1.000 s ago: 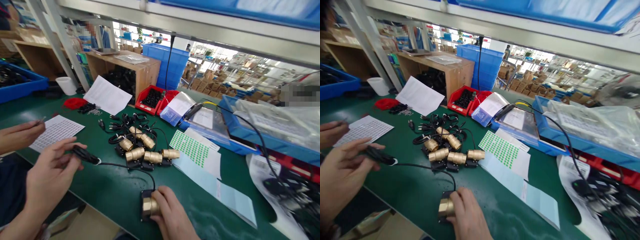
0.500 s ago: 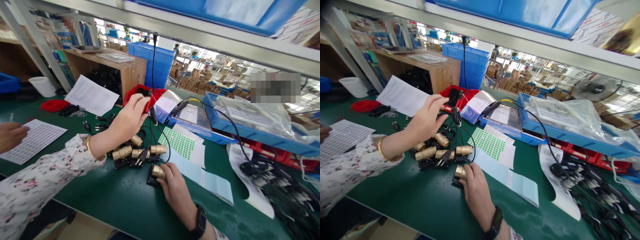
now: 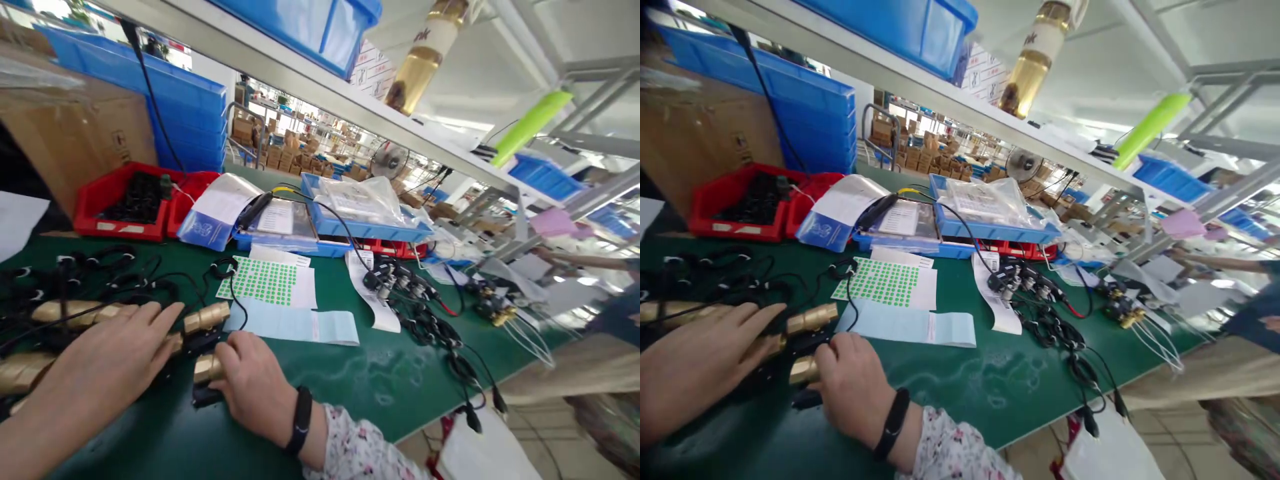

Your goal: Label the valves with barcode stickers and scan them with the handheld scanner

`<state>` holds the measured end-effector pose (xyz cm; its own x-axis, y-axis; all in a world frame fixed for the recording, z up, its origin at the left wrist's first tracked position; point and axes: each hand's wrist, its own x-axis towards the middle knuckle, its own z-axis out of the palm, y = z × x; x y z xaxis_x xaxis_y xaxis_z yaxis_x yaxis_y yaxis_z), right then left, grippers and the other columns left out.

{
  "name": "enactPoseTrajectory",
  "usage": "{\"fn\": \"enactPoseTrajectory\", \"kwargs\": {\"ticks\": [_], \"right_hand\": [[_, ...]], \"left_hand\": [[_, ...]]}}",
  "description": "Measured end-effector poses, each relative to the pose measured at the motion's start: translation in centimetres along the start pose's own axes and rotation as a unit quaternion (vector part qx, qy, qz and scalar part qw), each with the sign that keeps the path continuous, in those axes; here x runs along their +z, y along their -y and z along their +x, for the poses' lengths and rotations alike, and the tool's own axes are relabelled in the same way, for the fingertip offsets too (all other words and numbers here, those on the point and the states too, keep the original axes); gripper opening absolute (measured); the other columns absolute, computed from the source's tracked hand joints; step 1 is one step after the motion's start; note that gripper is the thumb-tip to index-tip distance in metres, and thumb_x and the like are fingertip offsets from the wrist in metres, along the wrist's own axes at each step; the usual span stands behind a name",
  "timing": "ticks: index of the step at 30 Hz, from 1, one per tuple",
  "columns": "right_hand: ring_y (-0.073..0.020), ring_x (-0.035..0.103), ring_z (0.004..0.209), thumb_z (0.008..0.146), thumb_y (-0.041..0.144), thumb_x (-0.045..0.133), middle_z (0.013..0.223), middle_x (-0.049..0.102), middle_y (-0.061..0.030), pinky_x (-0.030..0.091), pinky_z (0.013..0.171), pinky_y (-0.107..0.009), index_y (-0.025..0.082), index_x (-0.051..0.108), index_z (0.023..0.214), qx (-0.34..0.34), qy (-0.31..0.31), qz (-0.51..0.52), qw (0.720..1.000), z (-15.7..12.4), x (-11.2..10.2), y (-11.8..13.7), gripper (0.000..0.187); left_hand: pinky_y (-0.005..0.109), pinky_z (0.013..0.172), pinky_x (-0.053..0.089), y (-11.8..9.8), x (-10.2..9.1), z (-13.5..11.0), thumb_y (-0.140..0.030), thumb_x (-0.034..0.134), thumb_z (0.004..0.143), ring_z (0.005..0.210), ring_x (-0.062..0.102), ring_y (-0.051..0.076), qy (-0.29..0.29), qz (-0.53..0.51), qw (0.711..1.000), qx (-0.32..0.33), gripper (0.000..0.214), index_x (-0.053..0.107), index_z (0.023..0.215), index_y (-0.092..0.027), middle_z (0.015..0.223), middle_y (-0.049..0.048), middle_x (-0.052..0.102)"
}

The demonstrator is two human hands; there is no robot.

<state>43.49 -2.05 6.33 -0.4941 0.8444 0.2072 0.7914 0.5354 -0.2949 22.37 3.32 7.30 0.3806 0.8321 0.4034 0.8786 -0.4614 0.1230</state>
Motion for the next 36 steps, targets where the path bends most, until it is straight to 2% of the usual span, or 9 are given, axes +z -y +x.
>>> {"fn": "enactPoseTrajectory", "kwargs": {"ticks": [3, 6, 9, 13, 18, 24, 28, 31, 36], "right_hand": [[-0.0218, 0.049, 0.091, 0.08, 0.02, 0.065, 0.103, 0.051, -0.0064, 0.047, 0.079, -0.033, 0.015, 0.049, 0.101, 0.013, -0.005, 0.023, 1.0, -0.1, 0.0, 0.2, 0.027], [-0.0224, 0.049, 0.093, 0.078, 0.017, 0.067, 0.104, 0.051, -0.0064, 0.048, 0.081, -0.035, 0.016, 0.049, 0.105, 0.016, -0.013, 0.051, 0.998, -0.2, 0.2, 0.2, 0.032], [-0.0233, 0.05, 0.094, 0.078, 0.019, 0.069, 0.103, 0.052, -0.007, 0.049, 0.081, -0.037, 0.016, 0.051, 0.106, 0.009, -0.025, 0.062, 0.998, -0.1, 0.6, 0.0, 0.034], [-0.0244, 0.051, 0.096, 0.076, 0.016, 0.07, 0.105, 0.053, -0.009, 0.05, 0.083, -0.039, 0.016, 0.05, 0.115, -0.006, -0.039, 0.054, 0.998, -0.1, 1.1, -0.1, 0.044], [-0.0263, 0.051, 0.099, 0.076, 0.008, 0.066, 0.111, 0.053, -0.013, 0.05, 0.085, -0.041, 0.012, 0.046, 0.122, -0.028, -0.051, 0.042, 0.997, -0.3, 1.7, -0.4, 0.05], [-0.0272, 0.051, 0.098, 0.079, 0.009, 0.064, 0.111, 0.051, -0.0135, 0.05, 0.084, -0.043, 0.012, 0.045, 0.122, -0.031, -0.044, 0.043, 0.998, -0.3, 1.9, -0.6, 0.047], [-0.0277, 0.051, 0.098, 0.081, 0.011, 0.061, 0.111, 0.051, -0.014, 0.051, 0.082, -0.045, 0.013, 0.046, 0.121, -0.029, -0.032, 0.04, 0.998, -0.2, 1.7, -0.6, 0.043], [-0.0276, 0.052, 0.098, 0.081, 0.013, 0.062, 0.11, 0.052, -0.0134, 0.051, 0.083, -0.045, 0.014, 0.045, 0.122, -0.03, -0.035, 0.031, 0.998, -0.4, 1.9, -0.7, 0.044], [-0.0268, 0.053, 0.098, 0.082, 0.015, 0.06, 0.11, 0.052, -0.0134, 0.052, 0.083, -0.044, 0.014, 0.044, 0.123, -0.036, -0.053, 0.027, 0.998, -0.4, 2.3, -0.9, 0.044]], "left_hand": [[0.042, 0.057, 0.046, -0.4, -0.4, 0.0, -0.031, 0.029, 0.088, 0.07, 0.059, 0.03, 0.046, 0.099, 0.994, 0.031, 0.04, 0.058, 0.112, -0.017, 0.083, 0.0105, 0.061], [0.038, 0.049, 0.044, -0.5, -1.1, 0.4, -0.026, 0.029, 0.087, 0.064, 0.061, 0.03, 0.097, 0.122, 0.987, -0.034, 0.041, 0.055, 0.115, -0.014, 0.083, 0.0126, 0.062], [0.039, 0.059, 0.047, 0.3, -1.4, 1.5, -0.023, 0.041, 0.082, 0.075, 0.064, 0.031, 0.155, 0.087, 0.981, -0.081, 0.032, 0.058, 0.109, -0.016, 0.087, 0.0116, 0.065], [0.033, 0.077, 0.047, 2.0, -2.0, 3.3, -0.017, 0.047, 0.08, 0.091, 0.063, 0.024, 0.196, -0.042, 0.978, -0.058, 0.026, 0.063, 0.099, -0.023, 0.095, 0.0046, 0.066], [0.032, 0.067, 0.047, 0.7, -3.4, 3.7, -0.03, 0.059, 0.079, 0.081, 0.063, 0.024, 0.24, 0.004, 0.97, -0.037, 0.016, 0.061, 0.091, -0.019, 0.096, 0.0058, 0.061], [0.031, 0.06, 0.046, -0.9, -2.6, 3.4, -0.036, 0.048, 0.089, 0.076, 0.064, 0.024, 0.219, 0.099, 0.97, -0.032, 0.025, 0.061, 0.087, -0.015, 0.09, 0.0083, 0.058], [0.029, 0.056, 0.045, 0.3, -2.0, 4.7, -0.034, 0.062, 0.079, 0.073, 0.064, 0.023, 0.251, 0.08, 0.965, -0.008, 0.017, 0.064, 0.078, -0.017, 0.087, 0.0069, 0.061], [0.03, 0.057, 0.045, 0.4, -2.7, 5.5, -0.031, 0.063, 0.077, 0.073, 0.064, 0.023, 0.248, 0.072, 0.966, 0.015, 0.013, 0.064, 0.077, -0.018, 0.085, 0.0058, 0.063], [0.032, 0.065, 0.044, 0.7, -4.3, 6.8, -0.017, 0.047, 0.086, 0.082, 0.061, 0.024, 0.187, 0.096, 0.977, 0.036, 0.014, 0.061, 0.089, -0.017, 0.085, 0.0086, 0.063]]}}
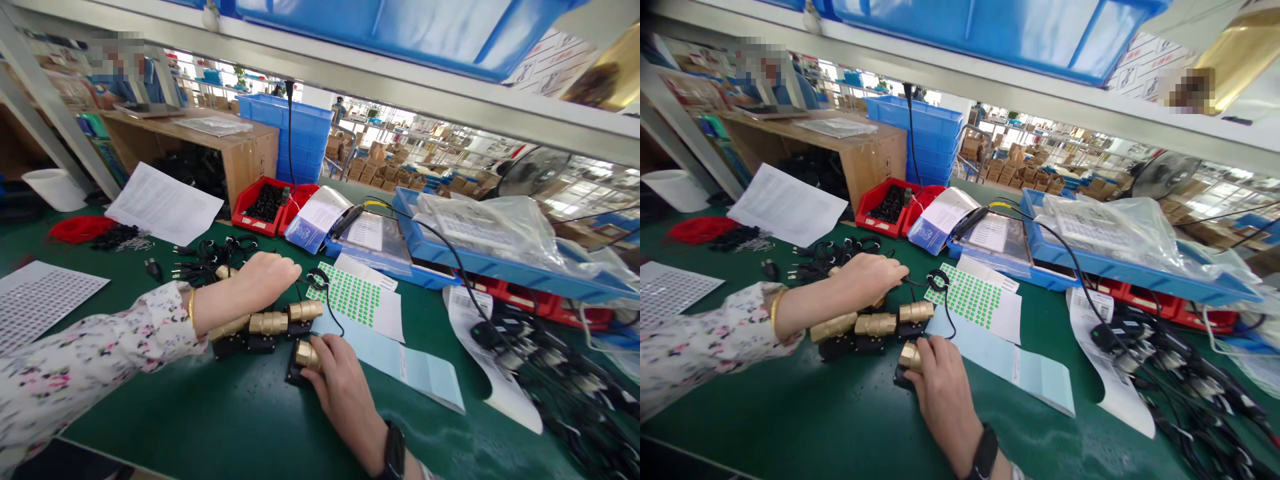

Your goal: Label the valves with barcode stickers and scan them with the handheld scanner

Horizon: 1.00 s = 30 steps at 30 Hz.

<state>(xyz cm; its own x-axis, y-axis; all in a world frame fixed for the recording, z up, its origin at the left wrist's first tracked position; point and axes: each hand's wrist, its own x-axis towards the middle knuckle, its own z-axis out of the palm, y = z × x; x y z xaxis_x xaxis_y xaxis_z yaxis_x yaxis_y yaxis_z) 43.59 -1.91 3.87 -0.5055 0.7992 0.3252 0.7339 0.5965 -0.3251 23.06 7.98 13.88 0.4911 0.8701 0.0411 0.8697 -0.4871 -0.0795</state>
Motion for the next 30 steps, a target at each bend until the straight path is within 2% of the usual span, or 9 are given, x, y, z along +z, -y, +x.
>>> {"fn": "enactPoseTrajectory", "kwargs": {"ticks": [3, 5, 8, 10, 12, 15, 22, 26, 30], "right_hand": [[-0.0276, 0.052, 0.1, 0.081, 0.012, 0.06, 0.112, 0.05, -0.0139, 0.051, 0.084, -0.047, 0.015, 0.047, 0.12, -0.001, -0.004, -0.002, 1.0, 0.8, -0.1, 0.0, 0.041], [-0.0317, 0.045, 0.113, 0.079, 0.012, 0.062, 0.121, 0.045, -0.0155, 0.044, 0.093, -0.054, 0.016, 0.051, 0.115, -0.005, -0.016, -0.006, 1.0, 1.6, -0.3, -0.1, 0.037], [-0.0355, 0.021, 0.133, 0.08, 0.011, 0.06, 0.141, 0.026, -0.0176, 0.03, 0.106, -0.059, 0.014, 0.051, 0.108, -0.025, -0.015, 0.001, 1.0, 2.7, -0.4, -0.5, 0.03], [-0.034, 0.015, 0.136, 0.081, 0.011, 0.058, 0.146, 0.018, -0.0189, 0.027, 0.108, -0.059, 0.013, 0.049, 0.105, -0.04, 0.009, 0.011, 0.999, 3.3, -0.5, -0.8, 0.026], [-0.0329, 0.019, 0.136, 0.081, 0.013, 0.058, 0.145, 0.021, -0.0196, 0.026, 0.109, -0.059, 0.013, 0.048, 0.103, -0.05, 0.026, 0.016, 0.998, 3.7, -0.7, -0.9, 0.024], [-0.0318, 0.025, 0.132, 0.08, 0.013, 0.061, 0.142, 0.027, -0.0178, 0.028, 0.109, -0.056, 0.014, 0.049, 0.103, -0.055, 0.023, 0.015, 0.998, 4.0, -1.0, -1.1, 0.026], [-0.0329, 0.026, 0.129, 0.08, 0.009, 0.06, 0.138, 0.03, -0.0168, 0.031, 0.106, -0.055, 0.014, 0.048, 0.106, -0.046, 0.007, 0.009, 0.999, 4.1, -0.9, -1.0, 0.03], [-0.0278, 0.045, 0.099, 0.082, 0.015, 0.061, 0.11, 0.049, -0.0124, 0.046, 0.085, -0.048, 0.014, 0.048, 0.105, -0.019, 0.032, 0.017, 0.999, 4.0, -0.7, -0.8, 0.027], [-0.0258, 0.045, 0.091, 0.083, 0.014, 0.06, 0.1, 0.051, -0.0094, 0.045, 0.078, -0.044, 0.015, 0.047, 0.105, -0.004, 0.033, 0.006, 0.999, 3.7, -0.6, -1.0, 0.026]], "left_hand": [[0.03, 0.067, 0.042, 1.3, 0.1, 0.0, -0.013, 0.044, 0.089, 0.086, 0.059, 0.022, -0.043, 0.014, 0.998, 0.034, 0.019, 0.057, 0.101, -0.018, 0.09, 0.0077, 0.062], [0.03, 0.067, 0.042, 2.1, 0.5, -1.1, -0.022, 0.046, 0.091, 0.088, 0.057, 0.022, -0.07, 0.006, 0.997, 0.024, 0.019, 0.053, 0.107, -0.016, 0.094, 0.008, 0.06], [0.033, 0.071, 0.043, 2.5, 1.1, -4.6, -0.047, 0.052, 0.086, 0.089, 0.053, 0.025, -0.088, -0.016, 0.996, 0.001, 0.035, 0.054, 0.097, -0.014, 0.092, 0.0089, 0.057], [0.038, 0.078, 0.042, 2.6, 1.8, -7.3, -0.058, 0.06, 0.076, 0.091, 0.051, 0.027, -0.07, -0.008, 0.997, 0.02, 0.046, 0.056, 0.088, -0.015, 0.091, 0.0095, 0.056], [0.042, 0.083, 0.04, 2.8, 2.7, -9.4, -0.056, 0.063, 0.074, 0.091, 0.051, 0.028, -0.052, 0.017, 0.998, 0.032, 0.042, 0.058, 0.083, -0.015, 0.09, 0.0094, 0.056], [0.042, 0.086, 0.037, 3.8, 4.2, -10.8, -0.043, 0.056, 0.084, 0.086, 0.052, 0.025, -0.044, 0.029, 0.997, 0.056, 0.025, 0.058, 0.085, -0.017, 0.087, 0.007, 0.057], [0.035, 0.084, 0.038, 5.6, 6.2, -10.5, -0.042, 0.051, 0.087, 0.084, 0.052, 0.021, -0.083, 0.005, 0.986, 0.141, 0.027, 0.057, 0.098, -0.017, 0.087, 0.006, 0.059], [0.034, 0.081, 0.039, 5.7, 6.3, -10.6, -0.053, 0.054, 0.082, 0.085, 0.051, 0.023, -0.061, 0.012, 0.986, 0.155, 0.041, 0.056, 0.099, -0.015, 0.089, 0.0069, 0.057], [0.036, 0.083, 0.038, 5.7, 6.2, -10.6, -0.053, 0.06, 0.078, 0.091, 0.05, 0.024, -0.036, 0.036, 0.988, 0.148, 0.045, 0.054, 0.102, -0.016, 0.096, 0.0068, 0.056]]}}
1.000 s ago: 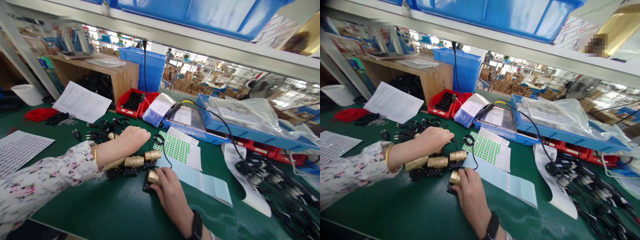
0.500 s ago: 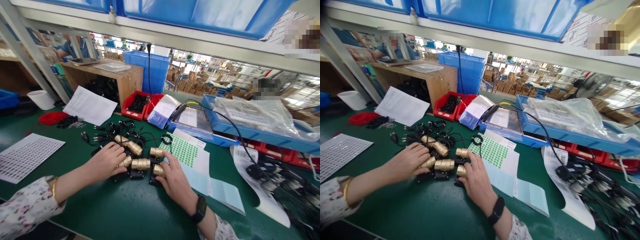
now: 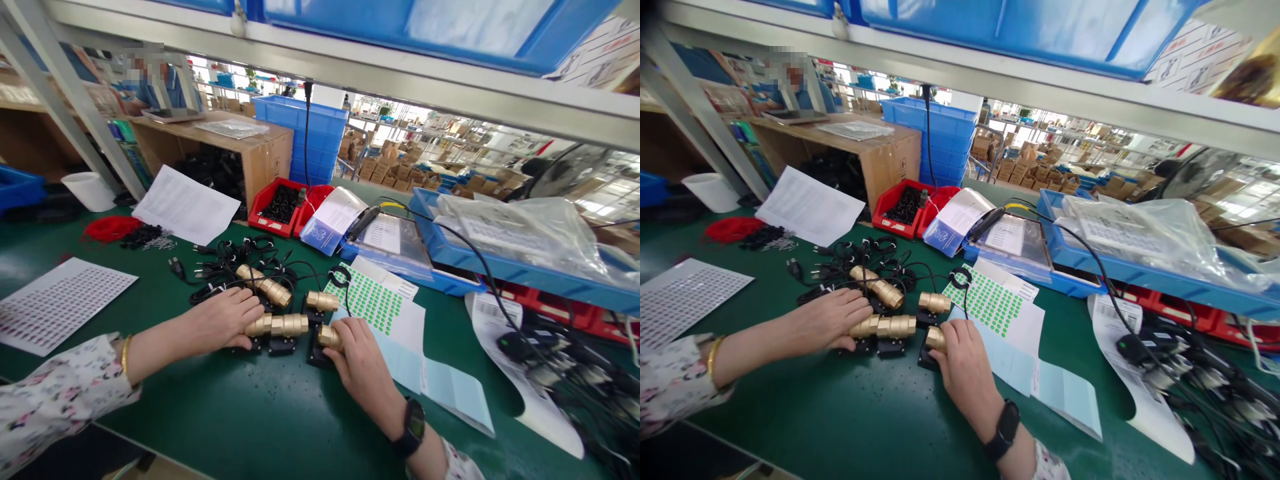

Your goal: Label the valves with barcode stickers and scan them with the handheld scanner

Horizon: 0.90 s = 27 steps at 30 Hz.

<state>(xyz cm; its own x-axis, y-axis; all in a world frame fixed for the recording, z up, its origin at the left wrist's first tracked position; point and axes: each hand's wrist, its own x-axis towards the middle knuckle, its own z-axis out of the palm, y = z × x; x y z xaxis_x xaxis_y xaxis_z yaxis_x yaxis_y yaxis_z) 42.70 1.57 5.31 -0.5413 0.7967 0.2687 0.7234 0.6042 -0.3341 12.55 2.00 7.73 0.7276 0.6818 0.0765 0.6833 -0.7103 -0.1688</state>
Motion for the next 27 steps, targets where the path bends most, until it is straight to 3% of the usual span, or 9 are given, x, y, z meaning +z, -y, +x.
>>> {"fn": "enactPoseTrajectory", "kwargs": {"ticks": [4, 8, 14, 21, 27], "right_hand": [[-0.0266, 0.047, 0.09, 0.081, 0.016, 0.065, 0.1, 0.052, -0.0089, 0.044, 0.078, -0.043, 0.015, 0.047, 0.107, -0.012, 0.005, -0.024, 1.0, 0.6, 0.5, 0.5, 0.031], [-0.0291, 0.05, 0.09, 0.074, 0.031, 0.075, 0.102, 0.054, -0.0122, 0.044, 0.075, -0.043, 0.01, 0.043, 0.12, -0.044, 0.004, -0.085, 0.995, 2.4, 1.3, 1.6, 0.059], [-0.024, 0.053, 0.08, 0.075, 0.043, 0.071, 0.086, 0.055, -0.0045, 0.04, 0.065, -0.035, 0.018, 0.051, 0.085, -0.045, 0.037, -0.109, 0.992, 3.9, 1.4, 2.9, 0.033], [-0.023, 0.052, 0.077, 0.077, 0.051, 0.067, 0.081, 0.056, -0.0028, 0.036, 0.065, -0.034, 0.02, 0.051, 0.081, -0.017, 0.009, -0.111, 0.994, 3.1, 2.1, 3.3, 0.035], [-0.0243, 0.053, 0.076, 0.076, 0.046, 0.069, 0.081, 0.056, -0.0029, 0.039, 0.066, -0.036, 0.02, 0.053, 0.083, 0.027, 0.009, -0.119, 0.992, 3.3, 1.9, 3.1, 0.032]], "left_hand": [[0.033, 0.076, 0.039, 0.5, 0.5, 0.2, -0.046, 0.062, 0.079, 0.086, 0.051, 0.021, -0.01, 0.023, 0.999, 0.038, 0.042, 0.052, 0.109, -0.018, 0.094, 0.0049, 0.056], [0.033, 0.074, 0.04, 1.0, 1.4, 0.4, -0.048, 0.06, 0.081, 0.087, 0.051, 0.022, -0.034, 0.06, 0.997, 0.045, 0.05, 0.047, 0.118, -0.017, 0.094, 0.0056, 0.056], [0.034, 0.065, 0.042, 0.7, 2.6, 0.6, -0.064, 0.041, 0.082, 0.072, 0.048, 0.022, -0.099, 0.088, 0.991, -0.013, 0.05, 0.052, 0.079, -0.015, 0.076, 0.006, 0.051], [0.038, 0.078, 0.046, 2.3, 1.6, -0.3, -0.07, 0.043, 0.076, 0.088, 0.053, 0.026, -0.061, 0.052, 0.997, -0.018, 0.063, 0.054, 0.096, -0.012, 0.094, 0.0117, 0.055], [0.043, 0.094, 0.043, 3.1, 2.7, -1.8, -0.063, 0.049, 0.078, 0.111, 0.05, 0.032, -0.1, 0.126, 0.987, 0.011, 0.059, 0.055, 0.1, -0.008, 0.117, 0.0212, 0.052]]}}
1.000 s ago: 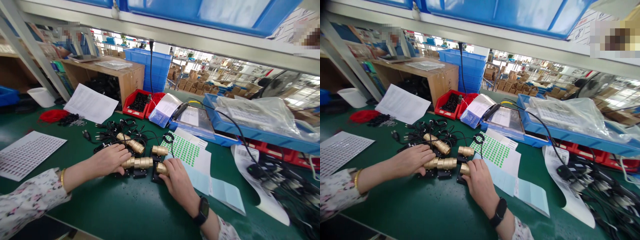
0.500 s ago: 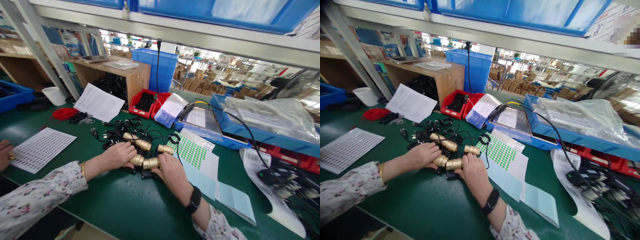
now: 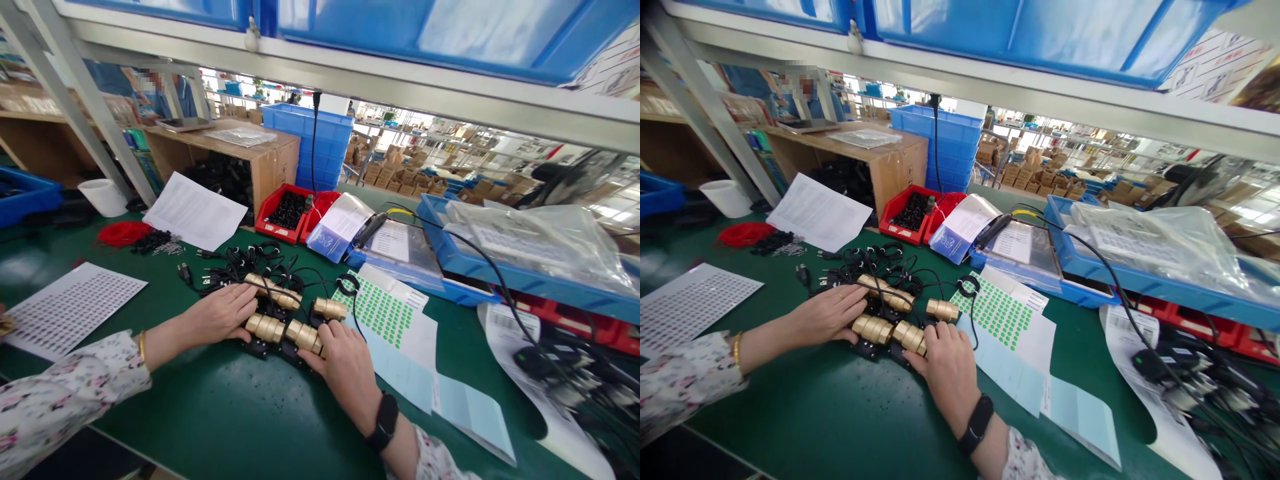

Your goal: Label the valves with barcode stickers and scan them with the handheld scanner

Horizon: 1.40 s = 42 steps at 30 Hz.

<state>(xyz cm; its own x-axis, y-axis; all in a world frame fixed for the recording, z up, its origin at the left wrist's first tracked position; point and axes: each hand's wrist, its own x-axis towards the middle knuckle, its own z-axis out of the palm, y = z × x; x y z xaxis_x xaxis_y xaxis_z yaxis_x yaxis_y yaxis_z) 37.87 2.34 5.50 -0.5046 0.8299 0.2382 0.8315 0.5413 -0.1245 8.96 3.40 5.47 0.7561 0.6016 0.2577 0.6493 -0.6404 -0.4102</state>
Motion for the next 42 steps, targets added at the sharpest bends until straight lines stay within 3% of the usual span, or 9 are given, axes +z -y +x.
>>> {"fn": "enactPoseTrajectory", "kwargs": {"ticks": [3, 6, 10, 14, 19, 26, 29, 35, 42], "right_hand": [[-0.0253, 0.054, 0.079, 0.077, 0.044, 0.069, 0.084, 0.057, -0.0045, 0.042, 0.069, -0.039, 0.019, 0.054, 0.084, 0.006, 0.005, 0.006, 1.0, 0.3, -0.1, 0.3, 0.03], [-0.032, 0.048, 0.107, 0.075, 0.045, 0.07, 0.111, 0.055, -0.0111, 0.04, 0.088, -0.048, 0.017, 0.056, 0.092, -0.011, -0.025, 0.015, 1.0, 1.0, -0.2, 0.5, 0.036], [-0.041, 0.015, 0.134, 0.064, 0.051, 0.077, 0.148, 0.017, -0.0156, 0.024, 0.103, -0.062, 0.018, 0.042, 0.126, -0.006, -0.008, 0.051, 0.999, 1.8, -0.9, -0.4, 0.078], [-0.0351, 0.028, 0.128, 0.061, 0.046, 0.079, 0.141, 0.029, -0.0156, 0.031, 0.104, -0.053, 0.019, 0.032, 0.137, -0.028, 0.072, 0.105, 0.991, 2.3, -1.4, -1.6, 0.093], [-0.0314, 0.037, 0.116, 0.06, 0.041, 0.08, 0.128, 0.041, -0.0133, 0.036, 0.1, -0.049, 0.018, 0.042, 0.129, -0.065, 0.057, 0.13, 0.988, 3.3, -1.5, -1.2, 0.082], [-0.0318, 0.04, 0.112, 0.054, 0.048, 0.083, 0.125, 0.046, -0.0135, 0.039, 0.096, -0.05, 0.014, 0.034, 0.135, -0.087, 0.058, 0.121, 0.987, 3.9, -1.4, -0.6, 0.1], [-0.0335, 0.042, 0.109, 0.052, 0.051, 0.082, 0.121, 0.048, -0.0134, 0.037, 0.095, -0.054, 0.014, 0.039, 0.131, -0.073, 0.056, 0.108, 0.99, 3.9, -1.4, -0.9, 0.097], [-0.0294, 0.041, 0.11, 0.052, 0.055, 0.081, 0.124, 0.046, -0.0137, 0.039, 0.097, -0.045, 0.011, 0.037, 0.13, -0.111, 0.077, 0.197, 0.971, 4.1, -1.2, -2.7, 0.099], [-0.0308, 0.042, 0.109, 0.053, 0.056, 0.08, 0.126, 0.045, -0.0121, 0.041, 0.093, -0.047, 0.017, 0.033, 0.136, -0.131, 0.099, 0.17, 0.972, 4.7, -1.4, -1.4, 0.103]], "left_hand": [[0.041, 0.091, 0.046, -0.5, 0.9, -0.4, -0.059, 0.053, 0.079, 0.108, 0.053, 0.032, -0.017, 0.021, 0.999, -0.02, 0.055, 0.055, 0.103, -0.009, 0.115, 0.0204, 0.054], [0.044, 0.092, 0.046, -0.7, 1.2, -0.1, -0.062, 0.056, 0.074, 0.111, 0.052, 0.034, -0.018, 0.0, 0.999, -0.04, 0.064, 0.053, 0.11, -0.009, 0.116, 0.0216, 0.053], [0.048, 0.104, 0.037, 0.1, 0.4, 0.7, -0.063, 0.056, 0.074, 0.129, 0.034, 0.036, 0.0, -0.091, 0.996, -0.025, 0.061, 0.054, 0.104, -0.01, 0.133, 0.0246, 0.041], [0.053, 0.108, 0.03, 1.1, -0.2, 1.6, -0.063, 0.062, 0.07, 0.136, 0.02, 0.038, 0.029, -0.171, 0.985, -0.002, 0.057, 0.055, 0.097, -0.013, 0.142, 0.0234, 0.031], [0.055, 0.104, 0.032, 2.0, 0.5, 2.4, -0.065, 0.065, 0.064, 0.127, 0.035, 0.038, 0.026, -0.194, 0.98, 0.016, 0.06, 0.058, 0.096, -0.015, 0.134, 0.0209, 0.042], [0.061, 0.101, 0.029, 1.9, -0.1, 2.8, -0.072, 0.063, 0.059, 0.126, 0.033, 0.04, 0.059, -0.203, 0.977, -0.015, 0.068, 0.058, 0.102, -0.019, 0.134, 0.0181, 0.042], [0.059, 0.102, 0.028, 1.6, -0.1, 2.7, -0.071, 0.062, 0.063, 0.126, 0.033, 0.039, 0.047, -0.201, 0.978, -0.022, 0.06, 0.06, 0.094, -0.019, 0.131, 0.0172, 0.044], [0.058, 0.097, 0.032, 0.4, -0.3, 2.4, -0.067, 0.06, 0.068, 0.116, 0.042, 0.036, 0.02, -0.199, 0.979, -0.041, 0.049, 0.063, 0.08, -0.02, 0.124, 0.0137, 0.049], [0.052, 0.102, 0.034, 0.1, -1.0, 3.1, -0.064, 0.067, 0.063, 0.132, 0.027, 0.037, 0.069, -0.218, 0.971, -0.071, 0.06, 0.059, 0.102, -0.019, 0.135, 0.014, 0.043]]}}
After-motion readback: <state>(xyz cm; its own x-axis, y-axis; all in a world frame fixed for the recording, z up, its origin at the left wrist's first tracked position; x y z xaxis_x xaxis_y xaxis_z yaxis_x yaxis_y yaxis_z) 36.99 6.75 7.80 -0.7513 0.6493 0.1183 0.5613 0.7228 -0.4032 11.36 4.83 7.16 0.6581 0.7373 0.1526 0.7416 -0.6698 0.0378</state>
